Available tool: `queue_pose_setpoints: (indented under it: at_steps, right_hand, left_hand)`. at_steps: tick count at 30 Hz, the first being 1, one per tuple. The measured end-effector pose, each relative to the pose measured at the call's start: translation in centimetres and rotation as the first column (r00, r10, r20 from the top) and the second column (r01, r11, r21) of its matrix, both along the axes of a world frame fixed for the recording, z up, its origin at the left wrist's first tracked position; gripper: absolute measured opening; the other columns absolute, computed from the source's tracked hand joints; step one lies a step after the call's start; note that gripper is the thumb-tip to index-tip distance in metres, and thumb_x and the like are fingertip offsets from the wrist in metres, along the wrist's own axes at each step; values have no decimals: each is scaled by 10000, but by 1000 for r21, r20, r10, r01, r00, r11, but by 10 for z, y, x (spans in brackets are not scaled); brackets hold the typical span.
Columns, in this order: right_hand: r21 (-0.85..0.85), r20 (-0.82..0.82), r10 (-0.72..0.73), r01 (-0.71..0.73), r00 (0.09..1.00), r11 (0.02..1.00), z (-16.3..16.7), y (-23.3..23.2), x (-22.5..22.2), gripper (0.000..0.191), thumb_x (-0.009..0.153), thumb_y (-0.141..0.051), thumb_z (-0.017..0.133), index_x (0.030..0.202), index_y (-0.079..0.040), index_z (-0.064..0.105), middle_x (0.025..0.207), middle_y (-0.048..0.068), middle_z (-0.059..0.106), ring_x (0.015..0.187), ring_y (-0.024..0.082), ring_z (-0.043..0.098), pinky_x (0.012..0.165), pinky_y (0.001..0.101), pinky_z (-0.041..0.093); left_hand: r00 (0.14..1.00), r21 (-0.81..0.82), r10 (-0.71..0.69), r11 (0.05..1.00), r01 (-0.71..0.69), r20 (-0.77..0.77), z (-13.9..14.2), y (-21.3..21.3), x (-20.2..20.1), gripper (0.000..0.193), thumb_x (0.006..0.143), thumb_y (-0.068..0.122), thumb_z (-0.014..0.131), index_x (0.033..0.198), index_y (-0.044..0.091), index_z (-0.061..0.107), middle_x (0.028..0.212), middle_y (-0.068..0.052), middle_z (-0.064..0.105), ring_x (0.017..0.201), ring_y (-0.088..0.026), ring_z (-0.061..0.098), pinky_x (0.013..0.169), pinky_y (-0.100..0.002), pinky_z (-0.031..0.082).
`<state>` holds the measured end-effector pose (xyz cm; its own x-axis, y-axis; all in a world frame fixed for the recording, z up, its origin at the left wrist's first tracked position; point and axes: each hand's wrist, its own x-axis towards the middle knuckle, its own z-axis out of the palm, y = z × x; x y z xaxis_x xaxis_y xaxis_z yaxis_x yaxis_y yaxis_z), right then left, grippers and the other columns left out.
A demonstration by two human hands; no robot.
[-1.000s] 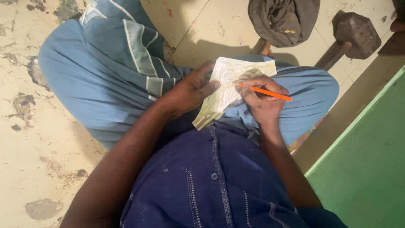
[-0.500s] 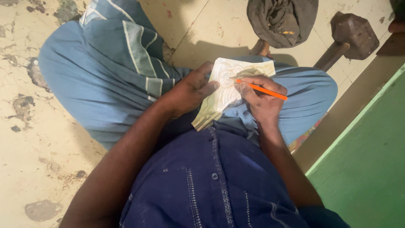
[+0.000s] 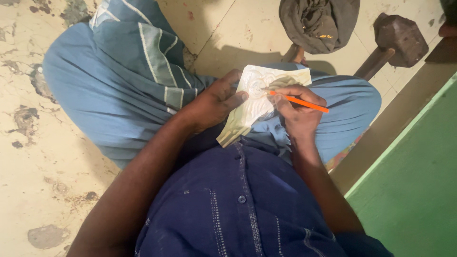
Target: The person sits cross-legged on the floor with a thin white sheet in their lap and traces along an embossed floral pattern using an orange pencil-like tool. They briefly wipe the sheet with a cloth, set it down, reach toward a toolbox, then resume tracing the pattern.
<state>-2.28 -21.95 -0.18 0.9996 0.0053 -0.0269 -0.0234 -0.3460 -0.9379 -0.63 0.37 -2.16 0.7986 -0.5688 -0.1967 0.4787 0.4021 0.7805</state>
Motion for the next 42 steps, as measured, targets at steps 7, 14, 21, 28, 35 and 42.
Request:
queue_pose_setpoints:
  at_steps: [7, 14, 21, 28, 35, 42]
  right_hand:
    - [-28, -10, -15, 15, 1000, 1000, 1, 4, 2, 105, 910, 34, 735, 1014, 48, 745, 961, 99, 753, 828, 113, 680, 771, 245, 562]
    - [-26, -30, -7, 6, 1000, 1000, 4, 5, 3, 115, 946, 12, 707, 1045, 40, 757, 944, 86, 752, 819, 111, 698, 763, 234, 562]
    - [-75, -17, -68, 67, 998, 995, 3, 7, 3, 113, 925, 28, 703, 1024, 52, 753, 909, 78, 738, 760, 99, 655, 711, 235, 542]
    - [-30, 33, -37, 38, 999, 999, 1, 3, 3, 81, 918, 39, 724, 998, 55, 725, 929, 84, 729, 800, 114, 660, 758, 250, 552]
    - [46, -1, -110, 109, 994, 993, 1, 4, 4, 93, 943, 28, 723, 1023, 72, 709, 927, 119, 748, 794, 127, 696, 751, 249, 574]
    - [24, -37, -61, 62, 997, 998, 2, 6, 5, 109, 933, 40, 729, 1034, 76, 745, 920, 112, 745, 774, 125, 678, 726, 244, 551]
  left_hand:
    - [1000, -17, 2, 1000, -2, 1, -1, 0, 0, 406, 1065, 49, 514, 1459, 5, 427, 1369, -124, 625, 1256, -158, 576, 1095, -333, 467]
    - [1000, -16, 8, 1000, -8, -16, -1, -2, 0, 393, 1069, 54, 509, 1452, 3, 436, 1360, -122, 633, 1248, -148, 582, 1087, -325, 475]
    - [1000, 8, -1, 1000, 1, -7, 0, -1, 0, 374, 1066, 69, 513, 1428, 8, 446, 1320, -124, 646, 1215, -146, 591, 1058, -321, 484]
    - [1000, 48, -17, 999, 17, -6, 0, 0, 0, 344, 1072, 77, 510, 1405, 9, 461, 1301, -122, 657, 1203, -147, 593, 1048, -320, 488]
    - [1000, 59, -7, 998, 8, -8, -1, 1, -1, 373, 1059, 74, 512, 1423, 15, 455, 1324, -117, 645, 1231, -153, 583, 1069, -326, 478]
    - [1000, 17, 3, 1000, -3, -18, -1, -1, 0, 365, 1071, 63, 511, 1427, 0, 459, 1347, -135, 637, 1251, -152, 576, 1089, -327, 465]
